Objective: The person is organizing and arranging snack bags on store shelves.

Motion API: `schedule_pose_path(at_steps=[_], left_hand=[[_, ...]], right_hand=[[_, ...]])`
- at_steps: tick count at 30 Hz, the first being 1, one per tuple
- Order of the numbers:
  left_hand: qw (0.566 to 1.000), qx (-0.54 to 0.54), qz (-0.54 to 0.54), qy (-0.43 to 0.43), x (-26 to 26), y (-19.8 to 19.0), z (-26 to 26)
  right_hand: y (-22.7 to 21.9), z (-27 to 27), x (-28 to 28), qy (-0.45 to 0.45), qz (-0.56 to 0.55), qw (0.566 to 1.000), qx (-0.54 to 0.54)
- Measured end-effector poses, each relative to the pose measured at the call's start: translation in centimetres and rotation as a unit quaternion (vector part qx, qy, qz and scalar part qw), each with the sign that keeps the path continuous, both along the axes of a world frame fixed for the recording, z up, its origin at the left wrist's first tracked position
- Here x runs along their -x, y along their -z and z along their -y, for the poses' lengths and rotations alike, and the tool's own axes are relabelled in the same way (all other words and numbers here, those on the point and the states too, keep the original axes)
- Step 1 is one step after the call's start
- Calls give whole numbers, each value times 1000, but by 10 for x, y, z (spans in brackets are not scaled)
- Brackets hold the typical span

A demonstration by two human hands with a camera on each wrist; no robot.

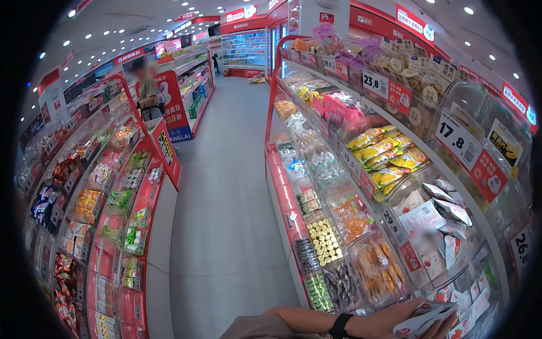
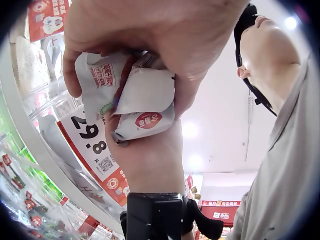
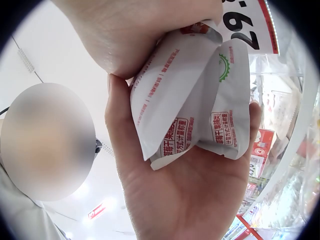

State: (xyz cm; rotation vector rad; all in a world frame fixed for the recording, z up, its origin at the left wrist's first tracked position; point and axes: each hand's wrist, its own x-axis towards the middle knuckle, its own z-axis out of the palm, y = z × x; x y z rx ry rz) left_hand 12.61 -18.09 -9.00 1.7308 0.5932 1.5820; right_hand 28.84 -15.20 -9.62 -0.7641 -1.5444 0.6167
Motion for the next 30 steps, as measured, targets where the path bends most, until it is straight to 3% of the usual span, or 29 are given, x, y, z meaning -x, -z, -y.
schedule_pose_path(at_steps=[2, 13, 17, 19, 21, 23, 25, 26, 27, 30], left_hand=[[999, -13, -30, -5, 0, 4, -2], [999, -3, 30, 41, 0, 2, -2], [997, -38, 29, 54, 6, -13, 1], [993, 39, 48, 102, -14, 18, -16], [993, 71, 24, 96, -16, 24, -21], [991, 79, -25, 104, -6, 40, -17], [982, 113, -45, 146, -1, 52, -16], [977, 134, -49, 159, 2, 42, -14], [981, 143, -56, 119, 12, 31, -3], [925, 291, 11, 242, 25, 26, 6]], right_hand=[[1, 0, -2, 3, 3, 1000, 2], [12, 2, -12, 30, 45, 999, 9], [39, -2, -32, 90, 161, 982, -29], [55, -6, -49, 121, 223, 966, -45], [7, 12, -5, 32, 5, 988, 154], [42, 7, -7, 66, -81, 993, 57], [31, 20, 5, 71, -33, 993, 85], [19, 19, 5, -3, 17, 998, 67], [5, 17, 4, -80, 70, 993, 55], [-29, 18, 8, -111, 150, 982, 5]])
